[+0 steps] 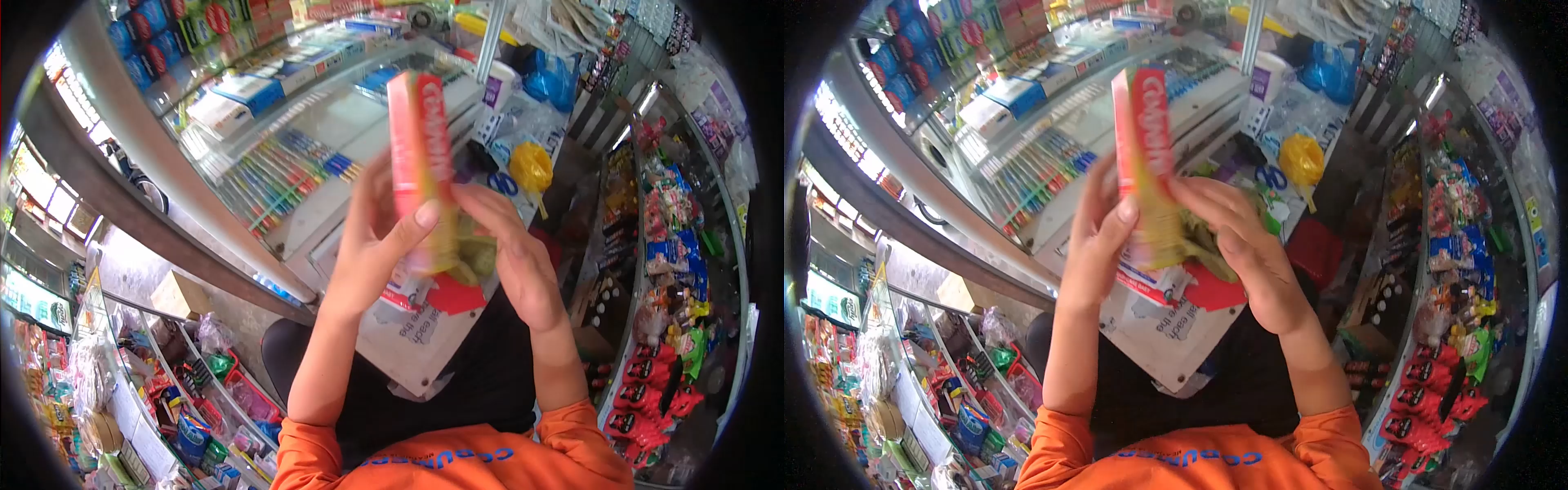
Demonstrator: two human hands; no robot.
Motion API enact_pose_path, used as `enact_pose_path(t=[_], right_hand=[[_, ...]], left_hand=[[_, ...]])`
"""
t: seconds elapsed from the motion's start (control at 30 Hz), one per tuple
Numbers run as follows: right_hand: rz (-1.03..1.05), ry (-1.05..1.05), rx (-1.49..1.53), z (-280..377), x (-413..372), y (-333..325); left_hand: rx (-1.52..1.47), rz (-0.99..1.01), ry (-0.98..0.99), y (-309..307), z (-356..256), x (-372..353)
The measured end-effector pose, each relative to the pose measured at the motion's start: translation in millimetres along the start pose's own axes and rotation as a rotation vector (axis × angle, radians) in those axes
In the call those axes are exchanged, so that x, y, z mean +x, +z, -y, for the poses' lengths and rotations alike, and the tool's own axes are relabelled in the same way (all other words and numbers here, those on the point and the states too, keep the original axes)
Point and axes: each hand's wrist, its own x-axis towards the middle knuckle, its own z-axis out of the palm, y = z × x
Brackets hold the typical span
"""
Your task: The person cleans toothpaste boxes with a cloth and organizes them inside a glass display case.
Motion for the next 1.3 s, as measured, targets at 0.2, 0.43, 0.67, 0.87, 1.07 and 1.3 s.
enact_pose_path(t=[0.2,0.43,0.67,0.87,1.07,1.3], right_hand=[[-0.263,-0.072,-0.867,-66,3,-18],[-0.102,0.191,-1.328,-135,-10,-58],[-0.432,0.036,-0.144,-30,24,-10],[-0.082,-0.250,-0.184,-10,11,73],[-0.397,-0.409,0.048,41,69,50],[-0.201,-0.593,-0.315,-48,0,87]], left_hand=[[-0.058,-0.148,0.007,-4,-9,5],[-0.132,-0.264,-0.047,-10,-15,4],[0.101,-0.442,0.050,-14,-7,4],[0.442,-0.277,0.311,15,-6,-2],[0.701,-0.093,0.328,37,-20,-23],[0.435,-0.205,0.395,15,-27,-14]])
